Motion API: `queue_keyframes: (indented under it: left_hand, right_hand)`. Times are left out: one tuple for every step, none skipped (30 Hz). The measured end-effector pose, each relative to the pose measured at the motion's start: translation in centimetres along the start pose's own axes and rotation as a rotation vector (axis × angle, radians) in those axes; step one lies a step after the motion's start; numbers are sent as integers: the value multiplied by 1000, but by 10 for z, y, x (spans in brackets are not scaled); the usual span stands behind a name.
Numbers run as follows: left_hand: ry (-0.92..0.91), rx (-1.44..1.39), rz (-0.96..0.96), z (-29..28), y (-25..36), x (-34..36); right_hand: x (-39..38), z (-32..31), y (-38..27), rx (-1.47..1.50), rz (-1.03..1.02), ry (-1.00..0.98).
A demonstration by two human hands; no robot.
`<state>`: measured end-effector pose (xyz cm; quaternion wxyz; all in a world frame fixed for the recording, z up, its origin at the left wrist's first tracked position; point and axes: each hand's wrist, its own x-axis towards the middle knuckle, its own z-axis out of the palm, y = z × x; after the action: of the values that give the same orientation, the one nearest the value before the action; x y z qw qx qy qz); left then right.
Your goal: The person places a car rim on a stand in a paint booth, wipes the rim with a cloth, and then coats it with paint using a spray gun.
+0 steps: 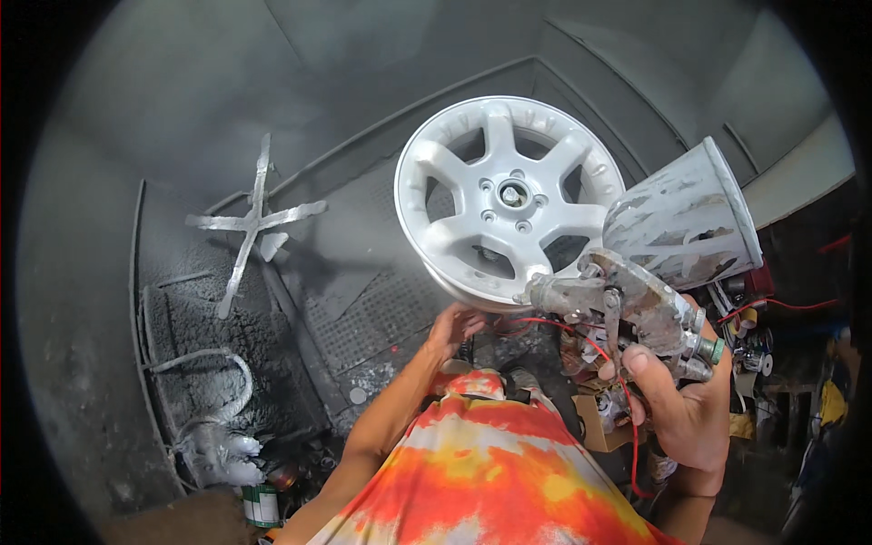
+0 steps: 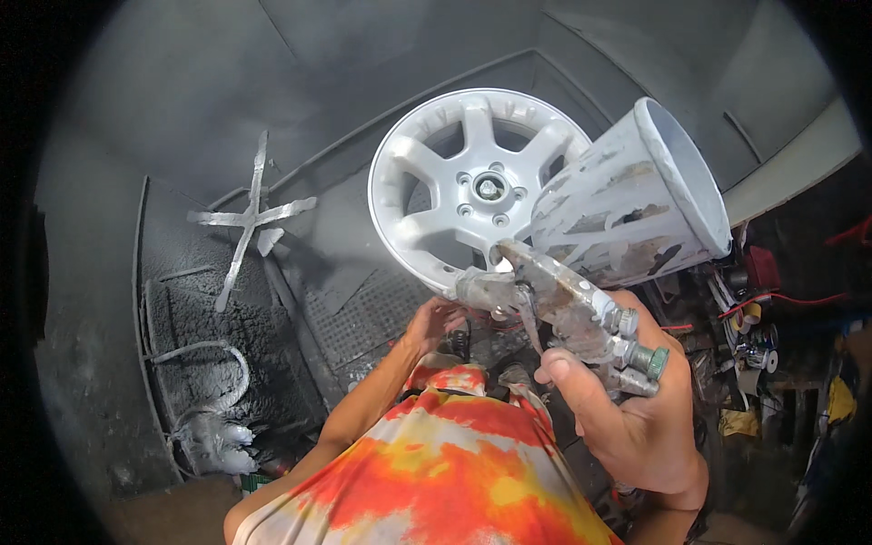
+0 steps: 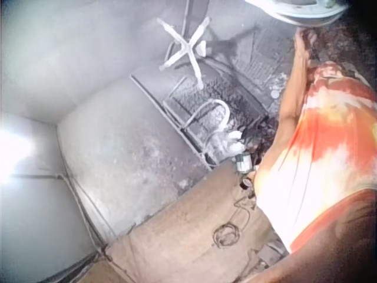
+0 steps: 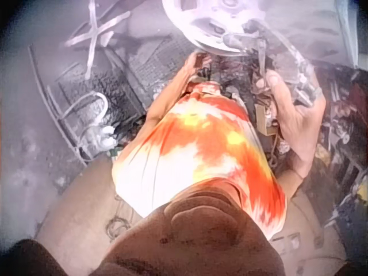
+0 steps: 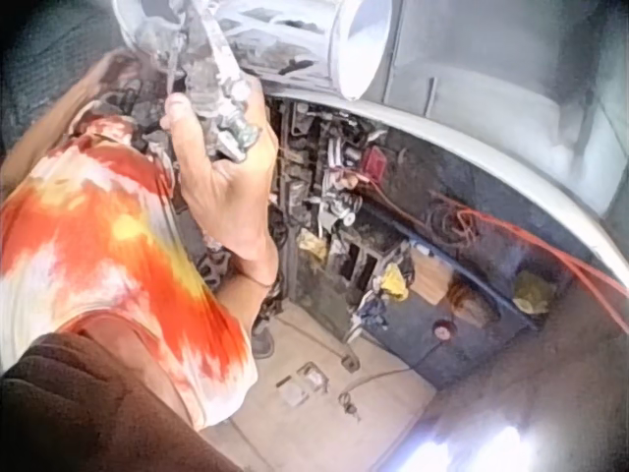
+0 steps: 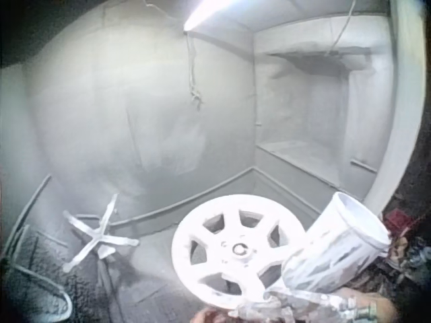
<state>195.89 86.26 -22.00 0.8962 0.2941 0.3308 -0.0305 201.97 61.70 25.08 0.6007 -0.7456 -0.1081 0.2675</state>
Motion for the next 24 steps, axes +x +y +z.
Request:
queue_keyframes:
  left_hand:
    - [-26, -11, -43, 5, -4, 0]
    - [-53, -21, -88, 14, -6, -1]
    - [-103, -12, -113, 26, -4, -6]
    - [-111, -7, -121, 30, -9, -2]
    - [-115, -22, -130, 26, -15, 0]
    - [-122, -37, -142, 23, -21, 4]
    - [-136, -70, -149, 21, -27, 9]
    - [-139, -69, -155, 25, -29, 12]
    - [-155, -56, -169, 29, -31, 14]
    - [-171, -42, -184, 33, -32, 16]
    - [-179, -35, -196, 40, -32, 17]
    - [-200, -25, -207, 48, -32, 18]
    - [-223, -13, -218, 55, -31, 18]
    - [-235, -6, -228, 53, -34, 22]
    - [-214, -39, -240, 51, -36, 26]
    - [-194, -72, -253, 48, -38, 28]
    - [-217, -56, -277, 54, -39, 29]
    - [-224, -58, -275, 56, -38, 27]
    - [-230, -60, -272, 60, -37, 26]
    - [-238, -51, -283, 61, -38, 26]
    - [-231, -85, -279, 62, -39, 26]
    - [-222, -120, -273, 63, -39, 27]
    - [-225, -115, -282, 63, -40, 28]
    - [-248, -133, -289, 62, -40, 29]
  right_hand:
    - [1, 2, 0, -4, -16, 30]
    - [2, 2, -1, -7, -33, 63]
    - [4, 1, -1, -7, -31, 74]
    - [5, -1, -2, -22, -31, 121]
    - [5, 0, -2, -35, -36, 148]
    - [6, 0, -2, -36, -37, 146]
    - [7, -1, -1, -53, -80, 190]
    - [8, -3, 1, -72, -118, 239]
    - [3, -10, -5, -100, -26, 232]
    - [1, -12, -3, -100, -23, 239]
    - [-3, -15, 0, -68, -26, 286]
    - [-7, -18, 1, -65, -24, 306]
    - [-10, -21, 3, -62, -22, 324]
    - [-15, -24, -1, -62, -22, 341]
    - [-19, -29, -5, -90, 36, 297]
    - [-22, -33, -8, -117, 94, 252]
    - [-22, -41, -6, -172, 68, 234]
    - [-20, -45, -1, -169, 72, 261]
    - [-19, -48, 5, -246, 10, 321]
    - [-17, -50, 7, -326, -51, 371]
    - [-17, -53, -3, -289, 47, 399]
    - [-15, -59, 0, -355, 23, 449]
    - [-13, -62, 2, -353, -32, 510]
    - [-11, -66, 5, -352, -90, 567]
